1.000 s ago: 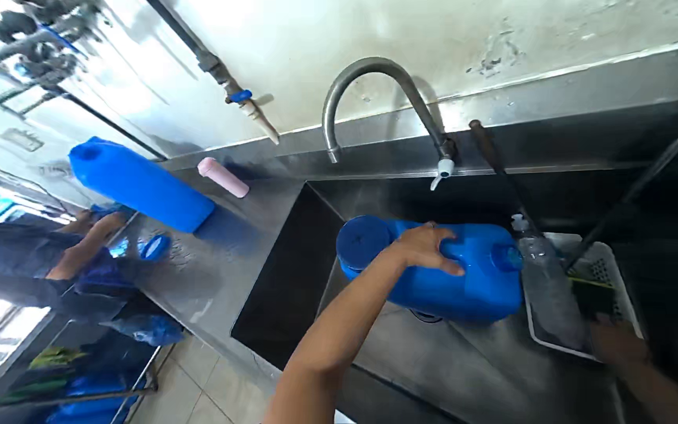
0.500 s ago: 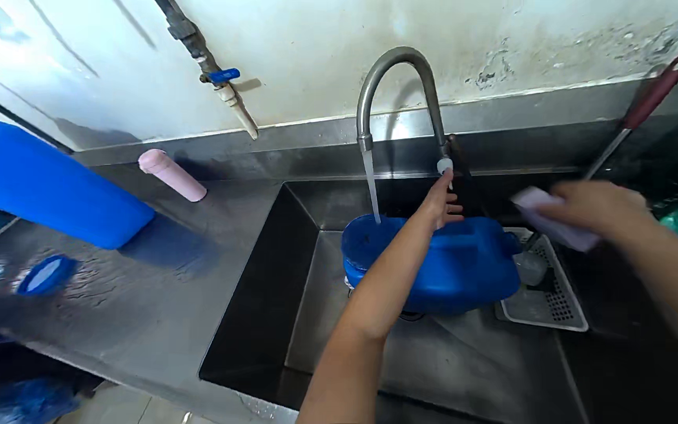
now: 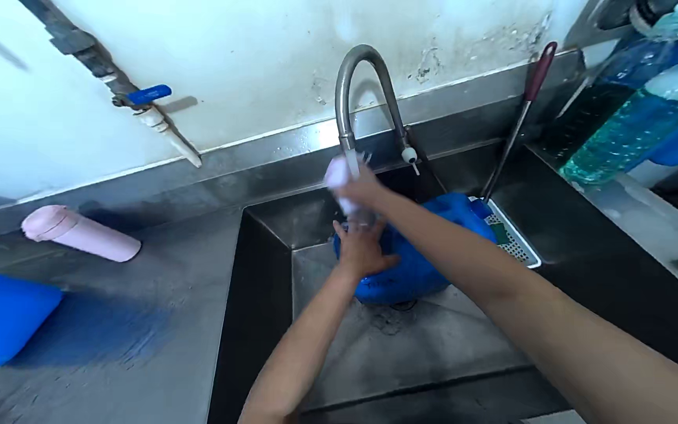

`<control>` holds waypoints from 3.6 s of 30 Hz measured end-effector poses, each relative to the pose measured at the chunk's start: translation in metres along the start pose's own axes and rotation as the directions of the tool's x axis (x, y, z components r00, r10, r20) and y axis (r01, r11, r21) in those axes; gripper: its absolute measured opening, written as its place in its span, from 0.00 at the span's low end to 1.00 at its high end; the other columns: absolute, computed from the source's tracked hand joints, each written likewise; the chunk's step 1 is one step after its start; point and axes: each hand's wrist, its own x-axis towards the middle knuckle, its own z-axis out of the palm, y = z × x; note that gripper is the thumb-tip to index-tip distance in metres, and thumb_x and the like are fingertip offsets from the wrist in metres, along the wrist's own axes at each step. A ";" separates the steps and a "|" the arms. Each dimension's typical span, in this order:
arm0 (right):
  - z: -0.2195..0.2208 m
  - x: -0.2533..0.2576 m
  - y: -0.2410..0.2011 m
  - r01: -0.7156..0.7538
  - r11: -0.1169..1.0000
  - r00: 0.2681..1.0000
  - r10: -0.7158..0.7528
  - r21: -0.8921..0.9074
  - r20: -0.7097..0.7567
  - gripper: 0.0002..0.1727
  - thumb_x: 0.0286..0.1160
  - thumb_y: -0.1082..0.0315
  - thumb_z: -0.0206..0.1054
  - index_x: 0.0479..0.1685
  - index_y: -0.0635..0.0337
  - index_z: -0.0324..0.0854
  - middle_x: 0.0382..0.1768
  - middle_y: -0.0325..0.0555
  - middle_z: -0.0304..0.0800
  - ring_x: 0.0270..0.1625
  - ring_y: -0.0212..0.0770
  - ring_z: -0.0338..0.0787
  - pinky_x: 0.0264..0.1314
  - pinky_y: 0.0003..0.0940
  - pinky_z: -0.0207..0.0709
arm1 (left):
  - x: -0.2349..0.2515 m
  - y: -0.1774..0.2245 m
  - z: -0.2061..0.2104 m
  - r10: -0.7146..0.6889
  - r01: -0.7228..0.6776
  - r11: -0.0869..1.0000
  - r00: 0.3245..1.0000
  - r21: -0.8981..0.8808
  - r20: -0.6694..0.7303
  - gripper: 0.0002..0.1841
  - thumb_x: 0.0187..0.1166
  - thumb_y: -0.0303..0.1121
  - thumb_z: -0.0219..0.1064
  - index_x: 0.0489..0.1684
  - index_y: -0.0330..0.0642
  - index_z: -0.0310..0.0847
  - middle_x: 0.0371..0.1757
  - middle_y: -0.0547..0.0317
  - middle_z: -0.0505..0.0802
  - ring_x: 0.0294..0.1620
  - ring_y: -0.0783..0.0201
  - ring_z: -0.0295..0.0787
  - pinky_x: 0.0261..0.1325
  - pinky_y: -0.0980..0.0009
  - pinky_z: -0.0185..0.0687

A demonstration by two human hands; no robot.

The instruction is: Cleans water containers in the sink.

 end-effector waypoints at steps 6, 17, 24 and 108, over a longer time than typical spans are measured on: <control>-0.059 -0.030 0.036 -0.151 0.986 0.947 0.124 -0.070 -0.295 0.25 0.65 0.77 0.75 0.62 0.82 0.79 0.60 0.75 0.85 0.66 0.66 0.85 0.73 0.59 0.76 | 0.021 -0.032 -0.025 -0.067 0.055 0.980 0.996 0.189 0.056 0.45 0.65 0.60 0.76 0.88 0.57 0.68 0.92 0.39 0.63 0.92 0.30 0.47 0.83 0.23 0.40; -0.337 -0.087 -0.022 -0.350 0.694 0.855 -0.038 -0.630 -0.516 0.30 0.75 0.67 0.69 0.80 0.62 0.73 0.74 0.68 0.79 0.78 0.68 0.77 0.77 0.69 0.68 | 0.013 -0.024 -0.014 -0.152 0.167 0.969 0.984 0.185 -0.095 0.44 0.71 0.58 0.74 0.89 0.52 0.65 0.91 0.31 0.60 0.91 0.22 0.45 0.79 0.18 0.39; -0.442 -0.145 0.015 -0.542 0.671 0.801 0.231 -0.505 -0.553 0.35 0.72 0.70 0.73 0.80 0.70 0.67 0.67 0.81 0.78 0.72 0.80 0.77 0.71 0.79 0.65 | 0.019 0.059 -0.003 -0.050 0.091 0.950 0.988 0.298 -0.143 0.30 0.80 0.33 0.68 0.85 0.43 0.71 0.93 0.28 0.53 0.92 0.21 0.39 0.79 0.15 0.32; -0.199 -0.343 0.149 -0.252 0.777 0.244 0.628 -0.577 0.739 0.48 0.63 0.68 0.81 0.89 0.59 0.63 0.85 0.75 0.59 0.85 0.80 0.60 0.77 0.74 0.65 | 0.084 0.226 0.308 -0.347 0.156 0.352 0.937 -0.923 0.026 0.63 0.54 0.22 0.84 0.89 0.19 0.34 0.82 0.20 0.69 0.83 0.42 0.71 0.86 0.57 0.68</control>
